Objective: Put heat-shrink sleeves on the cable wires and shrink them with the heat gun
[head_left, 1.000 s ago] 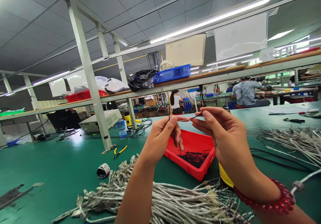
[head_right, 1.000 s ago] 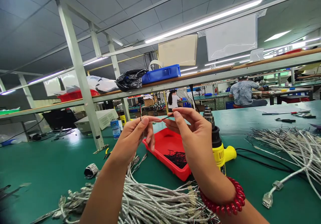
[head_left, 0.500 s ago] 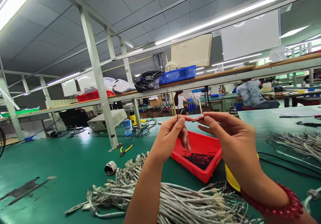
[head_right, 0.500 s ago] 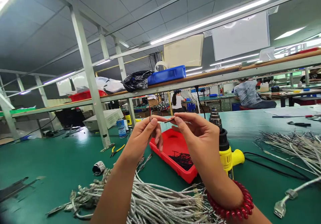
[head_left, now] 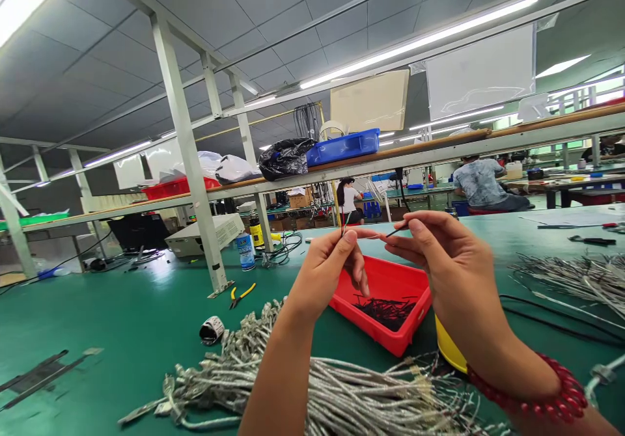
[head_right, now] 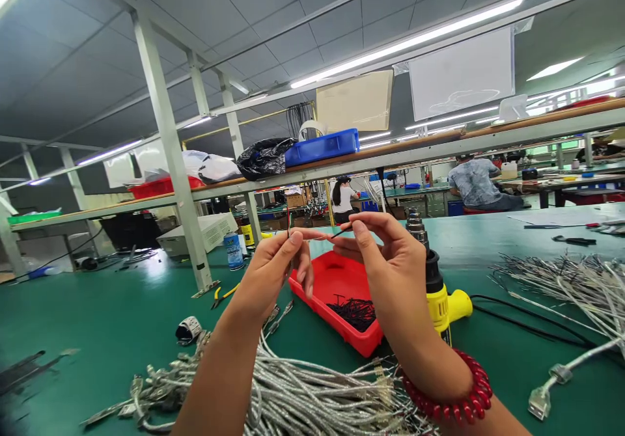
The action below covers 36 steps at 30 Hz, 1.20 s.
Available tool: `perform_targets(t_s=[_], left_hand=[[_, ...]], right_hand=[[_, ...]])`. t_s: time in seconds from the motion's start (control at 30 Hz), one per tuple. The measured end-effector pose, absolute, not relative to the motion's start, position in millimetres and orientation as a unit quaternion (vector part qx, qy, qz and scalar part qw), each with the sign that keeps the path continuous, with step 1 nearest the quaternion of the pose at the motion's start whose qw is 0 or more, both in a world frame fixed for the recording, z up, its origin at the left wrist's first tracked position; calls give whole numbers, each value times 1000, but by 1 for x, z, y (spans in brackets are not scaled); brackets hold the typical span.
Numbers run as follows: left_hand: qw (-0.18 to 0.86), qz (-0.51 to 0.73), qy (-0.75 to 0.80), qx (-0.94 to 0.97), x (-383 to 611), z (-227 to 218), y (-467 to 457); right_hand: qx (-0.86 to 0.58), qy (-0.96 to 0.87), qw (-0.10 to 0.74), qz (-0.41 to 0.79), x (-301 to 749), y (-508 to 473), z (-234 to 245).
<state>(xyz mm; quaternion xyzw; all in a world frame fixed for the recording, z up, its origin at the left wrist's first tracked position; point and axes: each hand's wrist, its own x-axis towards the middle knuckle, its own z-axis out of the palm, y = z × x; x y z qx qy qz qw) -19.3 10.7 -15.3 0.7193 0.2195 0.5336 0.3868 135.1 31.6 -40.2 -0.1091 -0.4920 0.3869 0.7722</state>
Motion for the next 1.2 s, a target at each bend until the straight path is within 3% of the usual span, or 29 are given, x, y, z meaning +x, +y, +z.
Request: perform_targets(t_s=[0.23, 1.2], left_hand=[[380, 521, 231, 729, -20, -17, 12], [381, 585, 228, 679, -13, -14, 14]], right_hand=[[-116, -494, 787, 351, 135, 32, -42], [-65, -475, 775, 411, 130, 31, -34]])
